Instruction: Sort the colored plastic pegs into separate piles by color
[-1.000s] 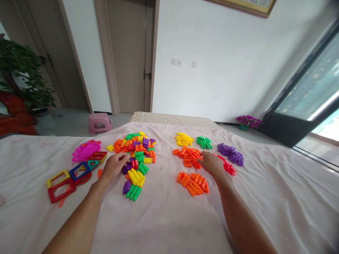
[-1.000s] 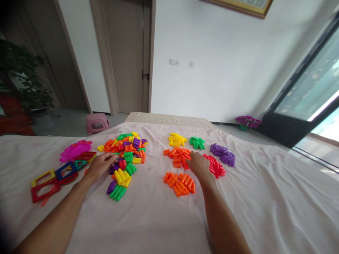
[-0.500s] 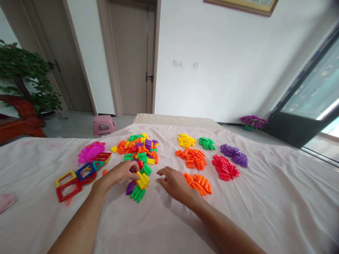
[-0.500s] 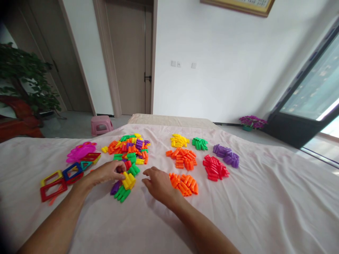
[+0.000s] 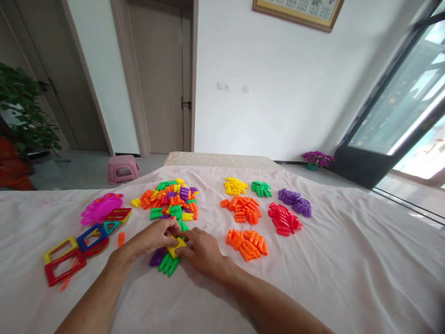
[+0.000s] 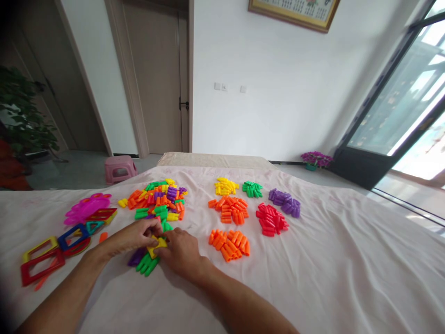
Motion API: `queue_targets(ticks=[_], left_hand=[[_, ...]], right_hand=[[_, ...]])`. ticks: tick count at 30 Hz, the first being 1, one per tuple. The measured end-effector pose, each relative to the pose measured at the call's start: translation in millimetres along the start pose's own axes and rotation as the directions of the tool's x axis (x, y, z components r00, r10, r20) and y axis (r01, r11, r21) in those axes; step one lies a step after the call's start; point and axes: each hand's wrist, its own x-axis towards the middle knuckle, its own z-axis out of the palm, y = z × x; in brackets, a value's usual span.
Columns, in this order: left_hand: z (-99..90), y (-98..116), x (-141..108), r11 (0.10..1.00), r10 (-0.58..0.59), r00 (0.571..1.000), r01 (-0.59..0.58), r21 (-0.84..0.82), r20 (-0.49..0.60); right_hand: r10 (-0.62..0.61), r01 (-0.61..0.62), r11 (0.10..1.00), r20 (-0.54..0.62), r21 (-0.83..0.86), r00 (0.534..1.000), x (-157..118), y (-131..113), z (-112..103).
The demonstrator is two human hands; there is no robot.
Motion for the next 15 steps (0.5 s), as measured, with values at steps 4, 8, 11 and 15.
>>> queue_targets(ticks=[4, 8, 11, 15], left_hand=[[2.0, -5, 6, 1.000, 0.006, 0.999, -0.007, -0.023, -0.046], [0.3, -4, 6, 1.000, -0.022, 0.995, 0.022, -0.001, -0.102], [-0.6, 1, 3, 0.997, -0.055, 0.998, 0.054, -0.062, -0.025], [3.5, 4, 5, 0.996, -0.035, 0.999, 0.038, -0.077, 0.038]], right_hand=[[0.056, -0.052, 0.993, -0.039, 0.103, 0.998, 2, 5, 8], [0.139, -0.115, 0.951, -0.066, 0.288, 0.988, 4, 14, 16], [0.176, -0.126, 0.917, -0.102, 0.377, 0.979, 6, 16, 15], [0.157, -0.080, 0.927, -0.184, 0.367, 0.970, 10, 18, 6]])
